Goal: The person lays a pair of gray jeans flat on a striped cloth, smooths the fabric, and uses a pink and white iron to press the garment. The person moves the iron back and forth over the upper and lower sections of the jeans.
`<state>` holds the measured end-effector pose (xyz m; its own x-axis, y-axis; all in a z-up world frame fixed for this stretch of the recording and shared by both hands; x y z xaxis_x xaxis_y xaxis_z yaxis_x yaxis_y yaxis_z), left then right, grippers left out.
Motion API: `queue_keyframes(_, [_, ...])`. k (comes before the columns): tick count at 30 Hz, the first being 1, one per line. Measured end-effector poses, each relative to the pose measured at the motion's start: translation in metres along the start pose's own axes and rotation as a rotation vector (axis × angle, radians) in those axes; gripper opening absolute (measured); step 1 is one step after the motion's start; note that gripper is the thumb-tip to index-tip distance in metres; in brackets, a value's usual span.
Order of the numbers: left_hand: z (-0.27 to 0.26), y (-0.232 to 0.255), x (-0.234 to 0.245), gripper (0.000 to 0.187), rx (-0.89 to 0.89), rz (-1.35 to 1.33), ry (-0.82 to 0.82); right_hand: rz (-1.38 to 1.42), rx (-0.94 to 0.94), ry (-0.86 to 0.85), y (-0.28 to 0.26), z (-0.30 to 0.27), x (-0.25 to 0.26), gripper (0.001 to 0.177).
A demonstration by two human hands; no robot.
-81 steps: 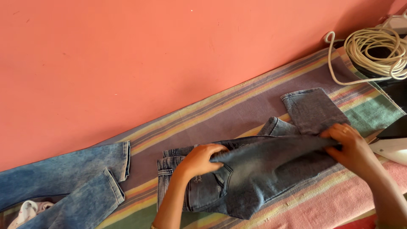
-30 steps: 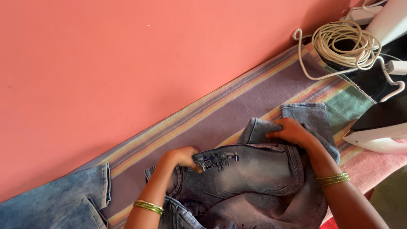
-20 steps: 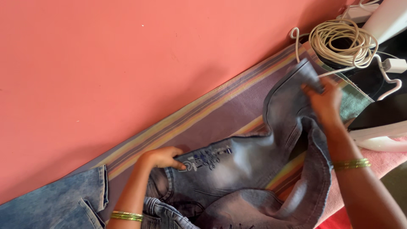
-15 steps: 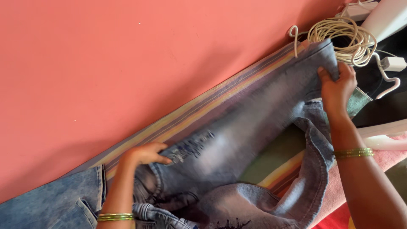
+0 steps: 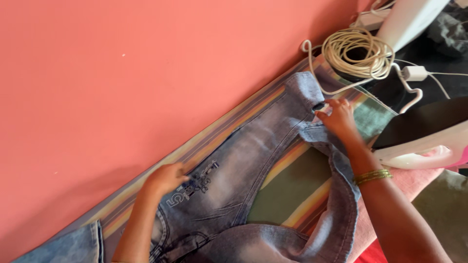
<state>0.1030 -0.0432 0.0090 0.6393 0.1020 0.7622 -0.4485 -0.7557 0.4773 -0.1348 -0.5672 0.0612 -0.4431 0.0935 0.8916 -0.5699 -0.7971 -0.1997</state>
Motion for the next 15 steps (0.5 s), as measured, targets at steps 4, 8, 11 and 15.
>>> queue_keyframes(4, [0.001, 0.100, -0.023, 0.050, -0.179, 0.102, -0.163, -0.153, 0.018, -0.158, -0.019, -0.022, 0.000, 0.062])
queue_keyframes(8, [0.005, 0.206, -0.056, 0.054, -0.455, 0.309, -0.118, -0.173, -0.062, -0.417, -0.066, -0.060, 0.007, 0.067])
queue_keyframes(11, [0.017, 0.264, -0.081, 0.053, -0.582, 0.312, -0.009, -0.361, -0.003, -0.493, -0.081, -0.082, 0.001, 0.048])
queue_keyframes(15, [0.038, 0.308, -0.105, 0.051, -0.609, 0.150, 0.071, -0.411, 0.002, -0.276, -0.061, -0.084, -0.008, 0.016])
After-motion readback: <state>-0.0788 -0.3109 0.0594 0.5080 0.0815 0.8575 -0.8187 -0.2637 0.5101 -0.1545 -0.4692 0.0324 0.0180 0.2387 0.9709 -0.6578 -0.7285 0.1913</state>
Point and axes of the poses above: each hand's wrist, its own z-axis towards the middle knuckle, its own x-axis out of the back of the hand, y = z × x, the point moved 8 cm from there along z, towards the middle knuckle, and after that the axes turned 9 degrees about -z, right-handed, at the moved point
